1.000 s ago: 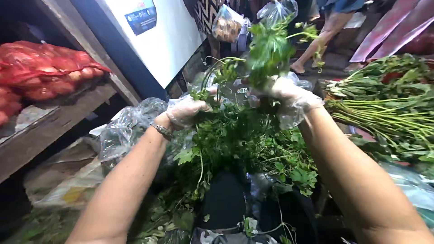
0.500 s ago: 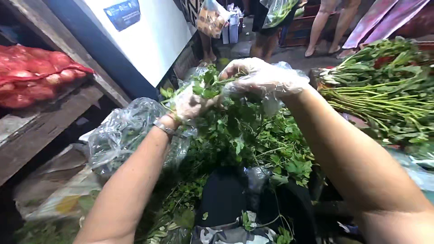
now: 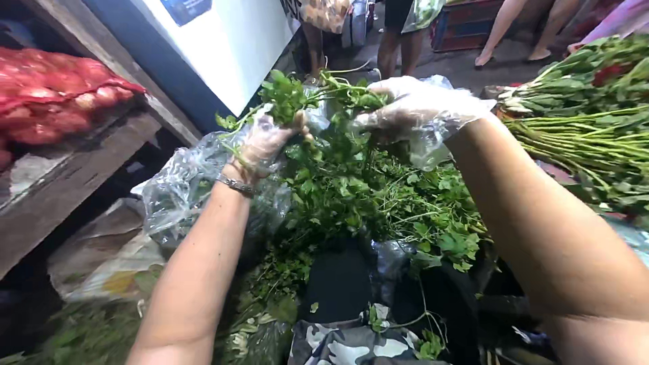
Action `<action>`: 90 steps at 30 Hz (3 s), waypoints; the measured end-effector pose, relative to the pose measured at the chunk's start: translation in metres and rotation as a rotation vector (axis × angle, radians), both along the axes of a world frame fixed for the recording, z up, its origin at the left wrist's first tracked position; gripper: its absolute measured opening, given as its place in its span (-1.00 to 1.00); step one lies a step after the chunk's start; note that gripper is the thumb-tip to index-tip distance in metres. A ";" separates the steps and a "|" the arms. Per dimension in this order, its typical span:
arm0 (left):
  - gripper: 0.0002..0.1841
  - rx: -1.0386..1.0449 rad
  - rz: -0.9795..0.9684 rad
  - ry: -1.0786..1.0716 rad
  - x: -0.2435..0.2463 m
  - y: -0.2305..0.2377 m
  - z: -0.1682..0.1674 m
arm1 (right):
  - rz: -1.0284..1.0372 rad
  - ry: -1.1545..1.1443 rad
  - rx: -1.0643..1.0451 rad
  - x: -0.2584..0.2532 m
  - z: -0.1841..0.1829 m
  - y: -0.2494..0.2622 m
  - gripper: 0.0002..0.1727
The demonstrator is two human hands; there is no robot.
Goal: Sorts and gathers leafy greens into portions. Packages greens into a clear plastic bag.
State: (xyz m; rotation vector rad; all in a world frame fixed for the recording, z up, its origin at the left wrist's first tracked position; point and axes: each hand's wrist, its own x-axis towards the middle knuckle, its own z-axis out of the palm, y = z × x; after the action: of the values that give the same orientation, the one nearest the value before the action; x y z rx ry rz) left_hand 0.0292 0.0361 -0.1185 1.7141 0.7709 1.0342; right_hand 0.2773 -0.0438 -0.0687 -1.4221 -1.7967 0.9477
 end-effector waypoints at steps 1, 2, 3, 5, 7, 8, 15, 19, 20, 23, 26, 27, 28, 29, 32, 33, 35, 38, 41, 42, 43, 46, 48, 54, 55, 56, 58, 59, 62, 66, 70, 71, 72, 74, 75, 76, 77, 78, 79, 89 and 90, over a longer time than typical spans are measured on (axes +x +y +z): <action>-0.69 -0.030 -0.083 -0.110 -0.008 0.006 -0.018 | 0.013 0.107 -0.001 0.001 0.002 0.001 -0.78; -0.29 -0.043 -0.174 -0.177 -0.017 0.013 -0.040 | 0.009 0.202 -0.014 -0.003 0.004 0.000 -0.79; -0.15 -0.079 -0.168 -0.207 -0.021 0.012 -0.061 | -0.007 0.260 -0.012 -0.007 0.005 0.002 -0.81; -0.50 -0.203 -0.030 -0.163 -0.012 -0.006 -0.083 | -0.055 0.252 0.042 -0.012 0.002 0.013 -0.82; -0.71 -0.268 0.088 0.158 0.001 -0.029 -0.078 | -0.089 0.158 0.111 -0.015 -0.005 0.025 -0.80; -0.68 -0.268 0.117 0.291 0.006 -0.032 -0.076 | -0.092 0.105 0.168 -0.016 -0.009 0.031 -0.81; -0.67 -0.370 0.093 0.163 -0.010 -0.019 -0.095 | -0.118 -0.349 0.330 -0.024 -0.006 0.044 -0.65; -0.55 -0.420 0.073 0.064 -0.012 -0.027 -0.117 | -0.224 -0.226 0.347 -0.032 -0.007 0.050 -0.66; -0.55 -0.469 0.090 -0.014 -0.010 -0.030 -0.121 | -0.250 -0.166 0.345 -0.034 -0.009 0.053 -0.68; -0.42 -0.504 0.128 -0.102 -0.001 -0.046 -0.120 | -0.298 0.011 0.294 -0.043 -0.019 0.062 -0.70; -0.55 -0.447 0.137 0.031 0.016 -0.053 -0.111 | -0.287 0.129 0.269 -0.057 -0.029 0.066 -0.66; -0.61 -0.484 0.128 -0.027 0.022 -0.052 -0.112 | -0.274 0.145 0.279 -0.063 -0.032 0.065 -0.67; -0.68 -0.556 0.123 -0.124 0.027 -0.049 -0.114 | -0.261 0.159 0.287 -0.068 -0.033 0.064 -0.68; -0.77 -0.650 0.134 -0.211 0.031 -0.046 -0.117 | -0.245 0.191 0.291 -0.072 -0.034 0.060 -0.69; -0.78 -0.781 0.140 -0.407 0.035 -0.045 -0.118 | -0.276 0.416 0.306 -0.083 -0.045 0.045 -0.71; -0.73 -0.809 0.146 -0.468 0.036 -0.047 -0.114 | -0.295 0.507 0.306 -0.084 -0.053 0.039 -0.68; -0.69 -0.925 0.178 -0.759 0.039 -0.050 -0.104 | -0.292 0.649 0.269 -0.085 -0.078 0.025 -0.60; -0.70 -0.984 0.299 -0.986 0.046 -0.052 -0.096 | -0.327 0.762 0.118 -0.091 -0.106 -0.003 -0.59; -0.69 -0.895 0.330 -1.083 0.053 -0.063 -0.101 | -0.544 1.024 0.004 -0.100 -0.115 -0.006 -0.66; -0.72 -0.856 0.322 -1.092 0.057 -0.067 -0.103 | -0.615 1.115 -0.036 -0.101 -0.112 -0.004 -0.66; -0.73 -0.813 0.286 -1.090 0.059 -0.071 -0.106 | -0.665 1.203 -0.056 -0.101 -0.108 -0.003 -0.65; -0.77 -0.666 0.121 -1.111 0.061 -0.075 -0.124 | -0.731 1.419 -0.054 -0.100 -0.107 0.001 -0.65; -0.51 -0.564 0.082 -1.069 0.060 -0.078 -0.138 | -0.727 1.489 -0.049 -0.102 -0.112 0.003 -0.59; -0.66 -0.635 0.220 -0.835 0.064 -0.085 -0.155 | -0.772 1.503 -0.077 -0.101 -0.119 0.010 -0.64; -0.67 -0.668 0.248 -0.770 0.062 -0.085 -0.154 | -0.771 1.511 -0.066 -0.097 -0.119 0.014 -0.60; -0.62 -0.680 0.231 -0.704 0.059 -0.085 -0.156 | -0.769 1.503 -0.063 -0.094 -0.119 0.018 -0.55; -0.64 -0.667 0.188 -0.629 0.055 -0.090 -0.156 | -0.762 1.470 -0.051 -0.093 -0.120 0.022 -0.47; -0.74 -0.675 0.168 -0.638 0.054 -0.094 -0.153 | -0.764 1.450 -0.051 -0.095 -0.122 0.024 -0.45; -0.76 -0.805 -0.023 -0.942 0.047 -0.095 -0.162 | -0.760 1.352 -0.040 -0.098 -0.130 0.031 -0.46; -0.32 -0.706 -0.211 -1.079 0.034 -0.091 -0.181 | -0.679 1.216 -0.027 -0.095 -0.129 0.037 -0.48; -0.66 -0.706 0.051 -0.780 0.050 -0.101 -0.148 | -0.595 0.800 -0.039 -0.105 -0.131 0.025 -0.46; -0.72 -0.722 0.093 -0.786 0.054 -0.095 -0.145 | -0.547 0.677 -0.069 -0.110 -0.131 0.019 -0.47; -0.68 -0.715 0.138 -0.793 0.056 -0.086 -0.144 | -0.497 0.592 -0.077 -0.112 -0.131 0.014 -0.53; -0.61 -0.705 0.221 -0.843 0.055 -0.069 -0.138 | -0.399 0.512 -0.073 -0.112 -0.136 0.005 -0.67; -0.60 -0.711 0.219 -0.892 0.052 -0.064 -0.137 | -0.364 0.496 -0.064 -0.110 -0.138 0.000 -0.70; -0.61 -0.725 0.219 -0.914 0.050 -0.061 -0.134 | -0.347 0.487 -0.069 -0.109 -0.139 -0.003 -0.72; -0.62 -0.744 0.220 -0.926 0.049 -0.060 -0.129 | -0.346 0.475 -0.081 -0.108 -0.139 -0.006 -0.75; -0.63 -0.751 0.239 -0.921 0.049 -0.060 -0.125 | -0.353 0.458 -0.093 -0.107 -0.140 -0.008 -0.79; -0.65 -0.745 0.273 -0.909 0.049 -0.058 -0.120 | -0.352 0.429 -0.111 -0.104 -0.141 -0.008 -0.78; -0.67 -0.336 0.509 -1.089 0.029 -0.029 -0.095 | 0.103 0.349 -0.420 -0.106 -0.160 -0.070 -0.44; -0.68 -0.324 0.500 -1.088 0.037 -0.033 -0.097 | 0.086 0.434 -0.452 -0.117 -0.169 -0.067 -0.36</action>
State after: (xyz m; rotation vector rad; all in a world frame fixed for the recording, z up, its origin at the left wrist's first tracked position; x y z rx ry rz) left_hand 0.0658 0.0029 -0.2159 0.4931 0.5712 1.8084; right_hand 0.1599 -0.1104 -0.2378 -1.2659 -1.3791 1.6446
